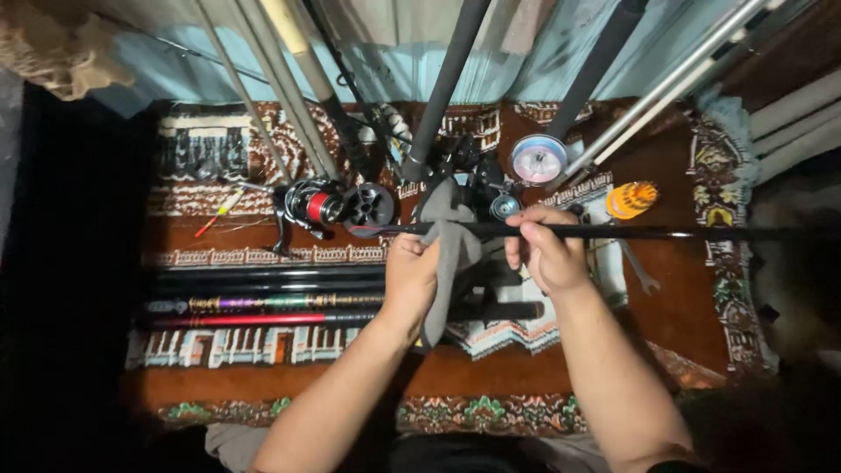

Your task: Cleaning a fishing rod using a cloth to wipe down the sections.

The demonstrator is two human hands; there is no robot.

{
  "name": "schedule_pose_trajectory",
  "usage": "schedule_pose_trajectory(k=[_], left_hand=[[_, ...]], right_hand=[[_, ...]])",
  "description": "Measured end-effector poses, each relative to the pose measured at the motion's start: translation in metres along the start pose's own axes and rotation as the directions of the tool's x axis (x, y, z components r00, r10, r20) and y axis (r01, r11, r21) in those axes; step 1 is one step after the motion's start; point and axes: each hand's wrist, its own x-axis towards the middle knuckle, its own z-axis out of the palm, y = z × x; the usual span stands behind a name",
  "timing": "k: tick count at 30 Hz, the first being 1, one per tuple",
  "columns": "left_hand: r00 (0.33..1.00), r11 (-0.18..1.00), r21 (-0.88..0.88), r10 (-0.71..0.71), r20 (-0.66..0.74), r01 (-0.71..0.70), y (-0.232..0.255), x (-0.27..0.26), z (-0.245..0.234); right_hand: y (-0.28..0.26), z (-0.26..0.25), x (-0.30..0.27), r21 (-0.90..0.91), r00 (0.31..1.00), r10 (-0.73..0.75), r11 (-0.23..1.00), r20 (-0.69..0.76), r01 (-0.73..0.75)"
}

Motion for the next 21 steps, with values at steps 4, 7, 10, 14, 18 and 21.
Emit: schedule_pose_trajectory(k=[4,7,10,14,18,21], left_hand=[[1.0,0.999,-0.04,-0.02,0.015,0.021,-0.045,-0.015,-0.033],[0.997,0.998,0.043,-0.041,0.061,0.038,-0.053,-0.051,-0.049],[0.954,0.959,0.279,-0.043,0.298,-0.044,-0.037,-0.091,-0.051],[0.829,0.852,0.492,-0.139,0.541,-0.178,-0.034,-0.115,-0.06],[0.795,0.755,0.598,-0.174,0.581,-0.271,-0.005,-0.132,-0.054],[0.797,0.502,0.7,-0.035,0.603,-0.508,0.023,-0.14,-0.043]], right_hand=[[-0.007,-0.014,-0.04,0.012,0.993,0.042,0.999,-0.113,-0.041],[-0.008,-0.03,-0.068,0.066,0.972,0.091,0.995,-0.215,-0.079],[-0.017,-0.042,-0.078,0.119,0.974,0.072,0.992,-0.215,-0.047],[-0.009,-0.069,-0.091,0.091,0.971,0.108,0.992,-0.213,-0.09],[0.001,-0.076,-0.103,0.132,0.962,0.187,0.978,-0.198,-0.163],[0.013,-0.083,-0.104,0.18,0.965,0.203,0.968,-0.164,-0.173]])
